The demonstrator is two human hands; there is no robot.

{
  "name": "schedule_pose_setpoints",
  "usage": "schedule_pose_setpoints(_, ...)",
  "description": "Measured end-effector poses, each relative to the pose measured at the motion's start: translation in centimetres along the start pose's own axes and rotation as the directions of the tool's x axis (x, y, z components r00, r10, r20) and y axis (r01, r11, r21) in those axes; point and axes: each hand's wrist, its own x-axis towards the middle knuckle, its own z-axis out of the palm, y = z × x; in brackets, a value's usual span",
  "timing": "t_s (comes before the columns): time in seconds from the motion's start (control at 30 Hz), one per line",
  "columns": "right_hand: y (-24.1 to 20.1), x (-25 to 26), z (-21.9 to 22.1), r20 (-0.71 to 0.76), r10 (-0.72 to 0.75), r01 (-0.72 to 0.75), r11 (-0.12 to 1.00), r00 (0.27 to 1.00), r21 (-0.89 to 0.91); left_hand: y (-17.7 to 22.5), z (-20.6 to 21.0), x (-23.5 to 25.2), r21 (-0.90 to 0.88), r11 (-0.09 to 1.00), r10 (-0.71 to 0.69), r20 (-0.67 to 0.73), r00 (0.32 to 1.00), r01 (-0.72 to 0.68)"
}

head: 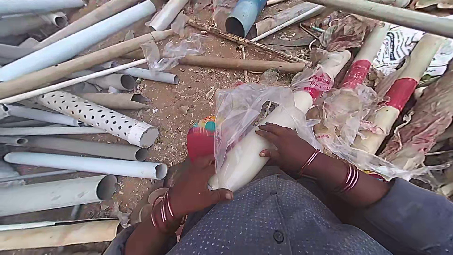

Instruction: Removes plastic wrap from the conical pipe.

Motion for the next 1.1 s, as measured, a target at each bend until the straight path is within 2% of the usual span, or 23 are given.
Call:
schedule_pose_setpoints(0.17,0.3,-0.1,0.3,-0.044,-0.021,0.02,1.0,0.999,-0.019,0.4,0.9,1.1,0.124,0.992,0.039,-0.177,0.983,-0.017)
schedule_pose_setpoints(0.33,0.5,-0.3,0.7,-0.085,-0.043,0.041,0.999,0.995,-0.023,-3.4,-0.6,3.8,0.224,0.954,-0.119,-0.334,0.935,0.202)
schedule_pose_setpoints(0.4,0.6,-0.3,0.7,-0.085,-0.041,0.04,0.999,0.996,-0.014,-5.5,-0.7,5.6,0.099,0.932,-0.295,-0.35,0.889,0.349)
schedule_pose_setpoints(0.47,0.6,-0.2,0.8,-0.098,-0.047,0.045,0.999,0.994,-0.015,-6.7,-0.6,6.8,-0.167,0.873,-0.487,-0.33,0.809,0.458)
schedule_pose_setpoints(0.5,0.6,-0.2,0.7,-0.101,-0.047,0.045,0.999,0.994,-0.018,-6.9,-0.6,7.1,-0.288,0.837,-0.54,-0.302,0.786,0.465)
schedule_pose_setpoints(0.6,0.8,-0.2,0.6,-0.085,-0.061,0.059,0.998,0.995,-0.029,-6.6,-1.4,7.0,-0.561,0.701,-0.617,-0.168,0.769,0.441)
schedule_pose_setpoints(0.7,1.1,-0.1,0.0,-0.055,-0.067,0.068,0.998,0.996,0.004,-7.2,-3.5,5.9,-0.717,0.58,-0.631,-0.095,0.77,0.387)
schedule_pose_setpoints(0.77,1.6,-0.2,-0.2,-0.082,-0.044,0.051,0.995,0.996,0.09,-7.9,-4.7,4.8,-0.775,0.539,-0.676,-0.164,0.718,0.33)
schedule_pose_setpoints(0.8,1.8,-0.3,-0.4,-0.106,-0.007,0.022,0.99,0.994,0.137,-8.0,-5.1,4.3,-0.781,0.558,-0.678,-0.233,0.697,0.281)
schedule_pose_setpoints(0.87,2.3,-0.3,-1.0,-0.161,0.072,-0.044,0.984,0.984,0.173,-8.2,-5.3,3.1,-0.735,0.663,-0.587,-0.39,0.709,0.145)
schedule_pose_setpoints(0.93,3.1,-0.3,-1.5,-0.186,0.104,-0.08,0.988,0.977,0.133,-7.3,-4.8,2.6,-0.665,0.747,-0.42,-0.46,0.782,0.009)
schedule_pose_setpoints(1.03,4.4,-0.1,-2.0,-0.144,0.122,-0.119,0.992,0.982,0.027,-4.4,-3.7,3.3,-0.577,0.805,-0.101,-0.364,0.926,-0.139)
schedule_pose_setpoints(1.1,5.0,0.1,-2.0,-0.122,0.134,-0.138,0.99,0.983,-0.017,-2.1,-2.9,4.8,-0.501,0.833,0.103,-0.274,0.956,-0.233)
